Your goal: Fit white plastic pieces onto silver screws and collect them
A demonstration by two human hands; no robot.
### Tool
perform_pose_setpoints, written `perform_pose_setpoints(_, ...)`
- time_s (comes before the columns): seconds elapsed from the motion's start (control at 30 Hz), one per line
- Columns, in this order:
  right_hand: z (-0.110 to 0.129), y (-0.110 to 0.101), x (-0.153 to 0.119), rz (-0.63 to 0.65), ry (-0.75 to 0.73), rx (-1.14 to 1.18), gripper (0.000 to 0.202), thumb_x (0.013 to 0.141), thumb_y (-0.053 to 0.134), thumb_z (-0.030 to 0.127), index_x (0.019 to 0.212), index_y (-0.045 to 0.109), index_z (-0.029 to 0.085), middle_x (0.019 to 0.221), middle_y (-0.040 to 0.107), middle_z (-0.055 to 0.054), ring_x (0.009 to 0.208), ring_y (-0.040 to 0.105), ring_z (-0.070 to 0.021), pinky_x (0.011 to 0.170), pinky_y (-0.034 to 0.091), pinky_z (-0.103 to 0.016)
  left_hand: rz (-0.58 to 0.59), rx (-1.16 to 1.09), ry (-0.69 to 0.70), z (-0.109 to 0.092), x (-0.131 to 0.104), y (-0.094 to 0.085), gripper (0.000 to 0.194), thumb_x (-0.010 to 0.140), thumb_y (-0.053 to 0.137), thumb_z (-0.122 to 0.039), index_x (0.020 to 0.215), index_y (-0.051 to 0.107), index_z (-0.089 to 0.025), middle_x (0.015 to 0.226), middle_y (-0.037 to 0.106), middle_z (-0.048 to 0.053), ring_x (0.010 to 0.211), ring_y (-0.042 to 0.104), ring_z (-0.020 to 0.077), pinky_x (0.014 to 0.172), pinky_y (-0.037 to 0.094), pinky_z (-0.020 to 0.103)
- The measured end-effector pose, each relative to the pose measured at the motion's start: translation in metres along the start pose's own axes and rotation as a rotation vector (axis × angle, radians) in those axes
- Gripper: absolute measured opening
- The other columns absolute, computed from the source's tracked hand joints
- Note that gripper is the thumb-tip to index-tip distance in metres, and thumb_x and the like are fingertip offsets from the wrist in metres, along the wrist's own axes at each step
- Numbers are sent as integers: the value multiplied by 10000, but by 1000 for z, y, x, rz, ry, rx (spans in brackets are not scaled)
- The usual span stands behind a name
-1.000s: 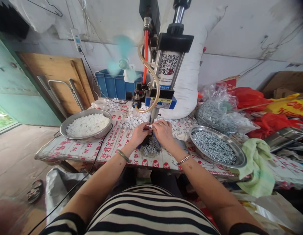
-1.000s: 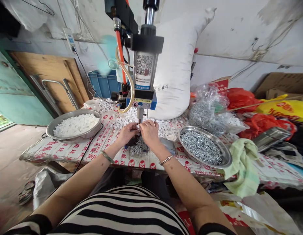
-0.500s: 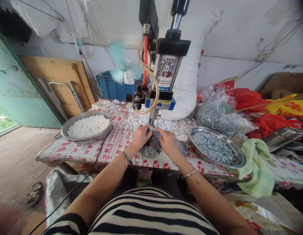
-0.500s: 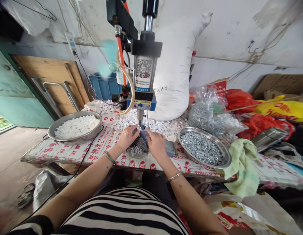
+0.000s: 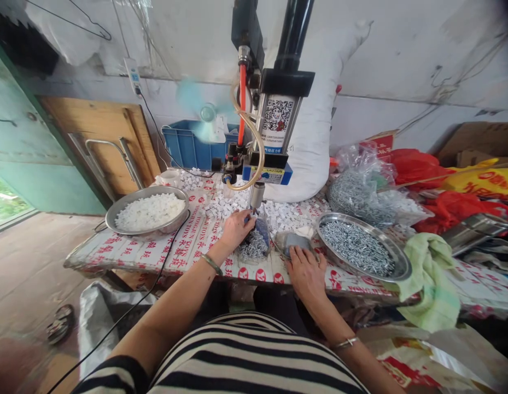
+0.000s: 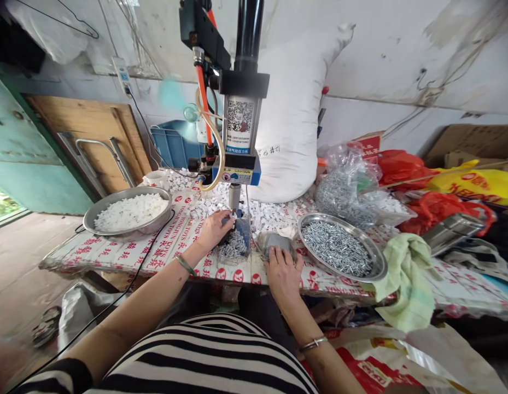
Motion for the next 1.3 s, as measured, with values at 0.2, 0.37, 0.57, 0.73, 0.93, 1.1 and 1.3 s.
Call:
perform_pose_setpoints(0.2,-3,-2,3,-2,45,30,320,838,469,268,1120,585,172,1149,603,-125,1063,481,-293,960,194,-528,-1,-124,-37,7,5,-3,171,730,596,-275,862,625,-170,863,628,55,828,572,168,785,438,294)
perform_pose_setpoints(0.37,-2,-15,27,2,85,107,370,845,457,325,1175,543,181,1205,563,-118,1079,481,-270,947,268,-475,272,-555,-328,19,5,8,214,684,617,-295,818,534,-151,584,529,-37,507,504,88,510,398,215)
perform_pose_setpoints(0.57,25,-19,83,0,-3,380,434,857,425,318,1263,456,169,1257,513,-112,1128,468,-235,894,379,-376,-15,-283,-240,15,-5,-12,170,686,613,-258,783,498,-178,587,511,-44,545,500,96,576,396,227)
perform_pose_setpoints(0.73,55,0,113,108,-101,404,498,815,451,221,1308,405,169,1264,506,-120,1067,508,-262,840,411,-399,8,89,-123,12,-17,-2,124,707,599,-238,788,524,-183,648,558,-4,616,522,135,614,387,249)
perform_pose_setpoints(0.93,64,14,120,180,-108,365,488,800,469,213,1283,437,148,1191,571,-124,1020,537,-284,805,411,-401,64,161,-152,9,-12,3,129,717,586,-217,833,547,-178,690,584,10,656,549,152,625,395,253)
perform_pose_setpoints(1.1,45,11,116,286,-67,378,553,813,483,308,1329,387,134,1123,615,-126,978,572,-271,803,420,-377,77,110,-111,-1,-20,-13,280,745,589,-280,1002,554,-173,842,616,44,738,562,164,684,419,271)
perform_pose_setpoints(1.3,-93,9,100,386,271,82,380,824,460,378,1112,609,181,1041,644,-168,947,596,-301,779,405,-419,301,36,53,-11,-52,-24,170,781,561,-310,873,646,-196,856,618,51,778,566,162,744,432,279)
Point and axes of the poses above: each hand's wrist, its own x-axis towards the middle knuckle, its own y-axis out of the palm, z = x × y, the point moved 6 cm from there along x, towards the middle knuckle
